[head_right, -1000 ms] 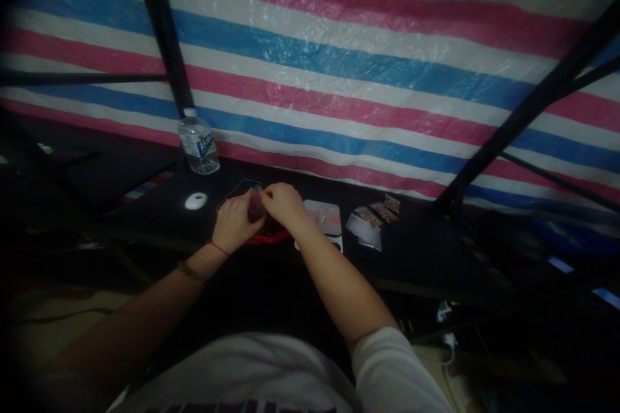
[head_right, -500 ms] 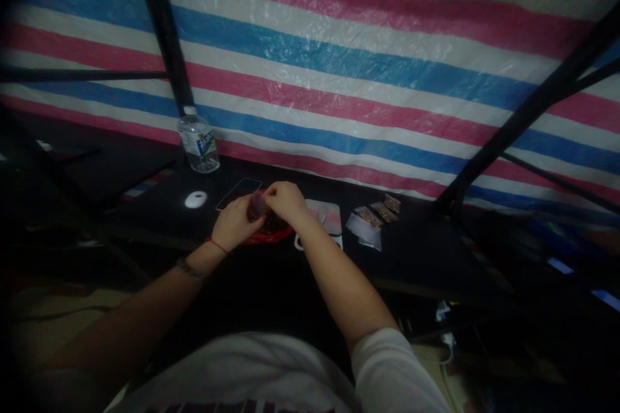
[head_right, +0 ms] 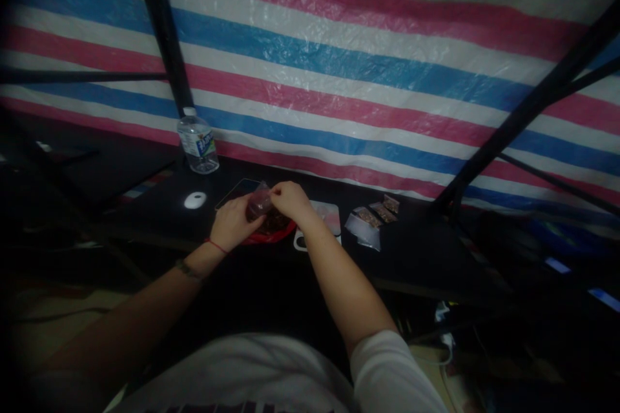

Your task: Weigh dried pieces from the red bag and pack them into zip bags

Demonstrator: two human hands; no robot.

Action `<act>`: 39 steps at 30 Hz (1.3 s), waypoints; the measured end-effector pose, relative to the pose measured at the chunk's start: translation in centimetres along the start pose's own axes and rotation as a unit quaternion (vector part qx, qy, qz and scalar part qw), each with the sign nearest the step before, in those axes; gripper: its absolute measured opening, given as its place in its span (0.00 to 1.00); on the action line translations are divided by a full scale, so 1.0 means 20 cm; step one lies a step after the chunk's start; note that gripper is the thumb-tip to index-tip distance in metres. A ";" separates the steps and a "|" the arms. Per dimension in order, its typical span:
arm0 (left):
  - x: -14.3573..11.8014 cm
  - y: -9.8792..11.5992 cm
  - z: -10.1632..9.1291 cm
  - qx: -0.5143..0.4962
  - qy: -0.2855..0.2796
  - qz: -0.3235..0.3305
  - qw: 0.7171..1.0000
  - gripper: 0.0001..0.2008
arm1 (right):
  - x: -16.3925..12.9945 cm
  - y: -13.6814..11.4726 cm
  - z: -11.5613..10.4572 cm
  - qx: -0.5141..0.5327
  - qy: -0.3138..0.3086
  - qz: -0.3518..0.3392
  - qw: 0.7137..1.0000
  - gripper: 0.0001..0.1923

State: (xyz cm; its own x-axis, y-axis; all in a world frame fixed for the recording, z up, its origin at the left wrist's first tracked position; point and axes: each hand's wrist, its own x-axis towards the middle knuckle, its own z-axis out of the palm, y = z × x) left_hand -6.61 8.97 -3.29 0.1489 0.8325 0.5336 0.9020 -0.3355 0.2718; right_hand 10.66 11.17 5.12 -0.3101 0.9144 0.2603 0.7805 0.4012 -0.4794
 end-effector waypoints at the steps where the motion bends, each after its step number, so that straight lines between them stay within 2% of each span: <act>1: 0.00 0.00 0.00 0.003 -0.002 -0.001 1.000 0.30 | 0.00 0.00 0.00 -0.009 0.005 0.006 1.000 0.10; 5: 0.00 0.00 0.01 0.004 -0.007 -0.004 1.000 0.34 | 0.02 -0.01 -0.01 -0.051 0.013 0.037 0.998 0.12; 9: 0.00 0.00 0.01 0.003 -0.008 -0.008 1.000 0.35 | 0.03 -0.01 0.02 -0.068 0.000 0.008 0.998 0.11; 12: 0.00 -0.01 0.01 0.003 -0.006 -0.009 1.000 0.35 | 0.03 -0.01 0.03 -0.072 0.009 0.021 0.997 0.09; 15: 0.00 -0.01 0.02 0.002 -0.011 -0.014 1.000 0.36 | 0.03 -0.01 0.03 -0.078 0.008 0.033 0.996 0.13; 21: 0.00 0.00 0.01 -0.009 -0.012 -0.016 1.000 0.35 | 0.02 -0.01 0.04 -0.041 0.013 -0.009 0.999 0.11; 25: 0.00 -0.01 0.01 0.000 -0.012 -0.018 1.000 0.32 | 0.01 -0.02 0.05 -0.006 0.006 -0.009 1.000 0.12; 30: 0.00 -0.01 0.02 0.017 -0.005 -0.031 0.999 0.30 | 0.00 -0.04 0.04 -0.058 0.001 -0.009 0.998 0.11; 35: -0.01 0.00 0.02 0.025 -0.017 -0.042 0.999 0.32 | 0.00 -0.04 0.03 -0.093 -0.001 0.006 0.996 0.12; 39: -0.01 0.00 0.02 0.019 -0.025 -0.045 0.998 0.34 | 0.00 -0.04 0.04 -0.114 -0.007 -0.010 0.993 0.14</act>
State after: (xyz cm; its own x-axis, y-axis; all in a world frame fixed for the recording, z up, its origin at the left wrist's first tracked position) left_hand -6.51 8.96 -3.63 0.0845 0.8797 0.4680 0.9275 -0.2410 0.2856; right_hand 9.56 10.89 4.83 -0.3328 0.9077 0.2555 0.8767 0.3976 -0.2708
